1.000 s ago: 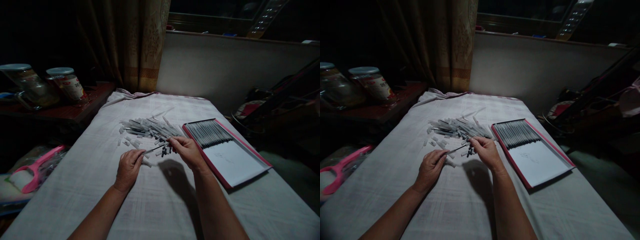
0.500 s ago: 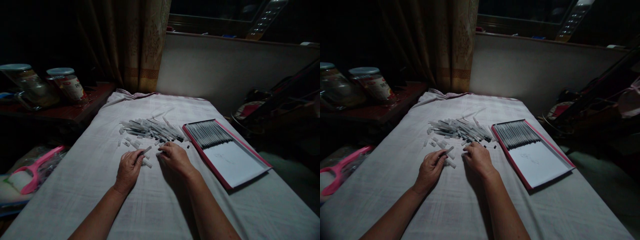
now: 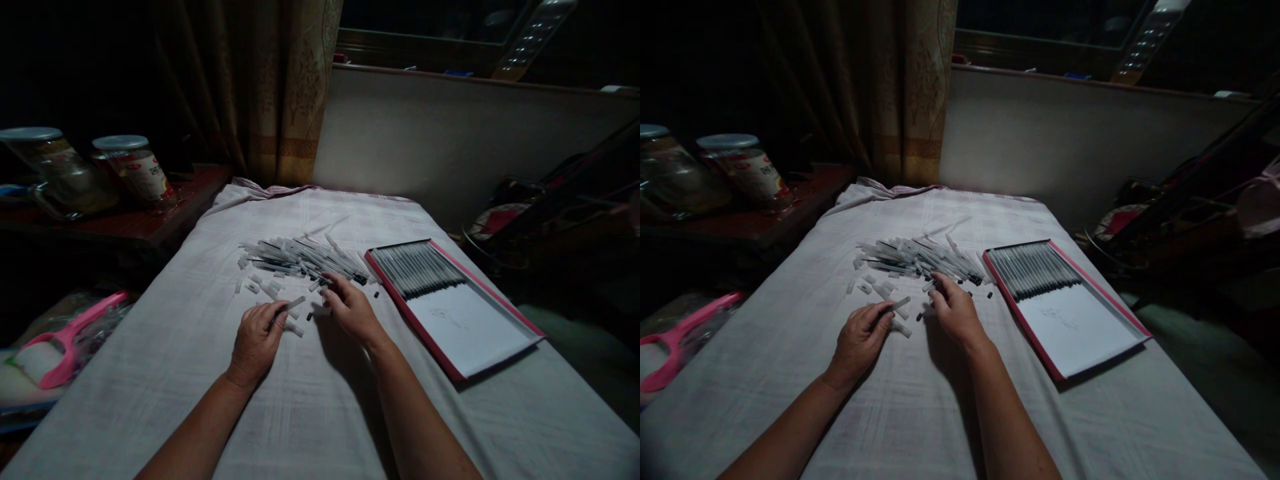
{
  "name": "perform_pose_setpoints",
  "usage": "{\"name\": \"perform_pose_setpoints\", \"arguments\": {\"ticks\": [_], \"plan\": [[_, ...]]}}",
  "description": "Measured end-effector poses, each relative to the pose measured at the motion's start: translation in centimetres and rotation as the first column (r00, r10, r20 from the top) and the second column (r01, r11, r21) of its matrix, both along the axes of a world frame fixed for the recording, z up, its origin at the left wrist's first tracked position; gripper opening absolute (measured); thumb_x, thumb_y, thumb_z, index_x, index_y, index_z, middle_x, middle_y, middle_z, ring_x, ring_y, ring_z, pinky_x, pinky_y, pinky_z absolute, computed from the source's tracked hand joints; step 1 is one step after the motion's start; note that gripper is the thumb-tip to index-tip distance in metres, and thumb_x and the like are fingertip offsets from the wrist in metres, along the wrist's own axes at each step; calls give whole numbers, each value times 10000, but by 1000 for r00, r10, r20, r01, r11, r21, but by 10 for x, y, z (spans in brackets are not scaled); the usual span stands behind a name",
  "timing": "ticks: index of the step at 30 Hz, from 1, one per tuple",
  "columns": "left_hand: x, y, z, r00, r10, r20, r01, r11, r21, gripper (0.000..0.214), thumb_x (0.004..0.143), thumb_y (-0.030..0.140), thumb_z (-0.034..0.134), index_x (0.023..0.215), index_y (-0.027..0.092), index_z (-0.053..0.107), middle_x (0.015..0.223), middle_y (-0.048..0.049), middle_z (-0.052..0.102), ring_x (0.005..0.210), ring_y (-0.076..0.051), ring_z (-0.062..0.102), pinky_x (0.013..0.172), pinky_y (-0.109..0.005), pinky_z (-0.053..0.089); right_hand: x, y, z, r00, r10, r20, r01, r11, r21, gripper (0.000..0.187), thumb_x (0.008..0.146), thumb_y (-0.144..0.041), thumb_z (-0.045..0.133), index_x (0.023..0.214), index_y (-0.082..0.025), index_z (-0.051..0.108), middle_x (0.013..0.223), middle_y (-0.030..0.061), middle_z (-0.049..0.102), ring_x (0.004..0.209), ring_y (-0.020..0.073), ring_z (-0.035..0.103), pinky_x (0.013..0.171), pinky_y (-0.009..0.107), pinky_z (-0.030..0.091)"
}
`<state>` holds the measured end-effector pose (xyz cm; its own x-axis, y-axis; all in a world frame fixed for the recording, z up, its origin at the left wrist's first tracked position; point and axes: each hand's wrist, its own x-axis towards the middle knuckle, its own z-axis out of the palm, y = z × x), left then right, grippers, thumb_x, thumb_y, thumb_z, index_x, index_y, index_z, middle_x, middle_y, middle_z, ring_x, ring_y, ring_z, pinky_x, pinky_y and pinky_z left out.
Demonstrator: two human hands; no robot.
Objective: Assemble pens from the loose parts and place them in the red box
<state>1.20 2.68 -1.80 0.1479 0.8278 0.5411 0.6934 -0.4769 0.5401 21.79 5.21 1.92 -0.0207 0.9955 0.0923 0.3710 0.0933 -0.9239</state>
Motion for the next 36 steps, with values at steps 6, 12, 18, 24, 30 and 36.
{"name": "perform_pose_setpoints", "arguments": {"ticks": [6, 12, 18, 24, 30, 36], "plan": [[0, -1, 1, 1000, -14, -2, 14, 1000, -23, 227, 938, 313, 500, 1043, 233, 684, 931, -48, 748, 855, -199, 688, 793, -335, 521, -7, 0, 13, 858, -164, -487, 30, 962, -271, 347, 611, -419, 748, 830, -187, 610, 784, 33, 714, 644, 155, 660, 467, 202, 431], [0, -1, 2, 1000, -13, -13, 13, 1000, -26, 229, 944, 311, 497, 1053, 226, 680, 942, -49, 749, 856, -197, 689, 778, -326, 519, -12, -4, 20, 886, -124, -446, -6, 960, -279, 297, 586, -362, 748, 781, -174, 627, 705, 10, 694, 598, 144, 651, 435, 181, 389], [0, -1, 0, 1000, -21, -2, 21, 999, -44, 234, 937, 314, 499, 1053, 234, 687, 949, -51, 747, 870, -200, 687, 800, -334, 522, -15, -6, 20, 908, -75, -412, -49, 958, -283, 270, 592, -349, 747, 776, -180, 646, 662, -12, 666, 581, 147, 647, 424, 182, 394], [0, -1, 0, 999, -11, 37, 13, 998, -63, 227, 939, 297, 494, 1047, 221, 679, 931, -48, 743, 859, -195, 692, 778, -317, 532, 2, 1, 7, 947, -86, -308, 22, 978, -207, 248, 667, -363, 707, 825, -172, 703, 696, 13, 692, 615, 160, 642, 474, 218, 420], [0, -2, 2, 997, 7, 81, -1, 997, -77, 233, 944, 295, 478, 1065, 214, 661, 942, -49, 730, 874, -189, 691, 776, -292, 543, 8, 1, -7, 951, -69, 302, 81, 996, -29, 229, 770, -201, 607, 945, -217, 754, 940, 50, 735, 851, 205, 659, 789, 336, 490], [0, -2, 2, 997, -7, 79, 13, 997, -75, 213, 938, 279, 499, 1064, 208, 655, 935, -43, 726, 870, -184, 690, 795, -286, 545, -13, -8, -1, 695, 89, 713, -223, 970, 96, 187, 837, -246, 643, 974, -274, 766, 1072, 62, 692, 1041, 251, 571, 844, 349, 450]]}}
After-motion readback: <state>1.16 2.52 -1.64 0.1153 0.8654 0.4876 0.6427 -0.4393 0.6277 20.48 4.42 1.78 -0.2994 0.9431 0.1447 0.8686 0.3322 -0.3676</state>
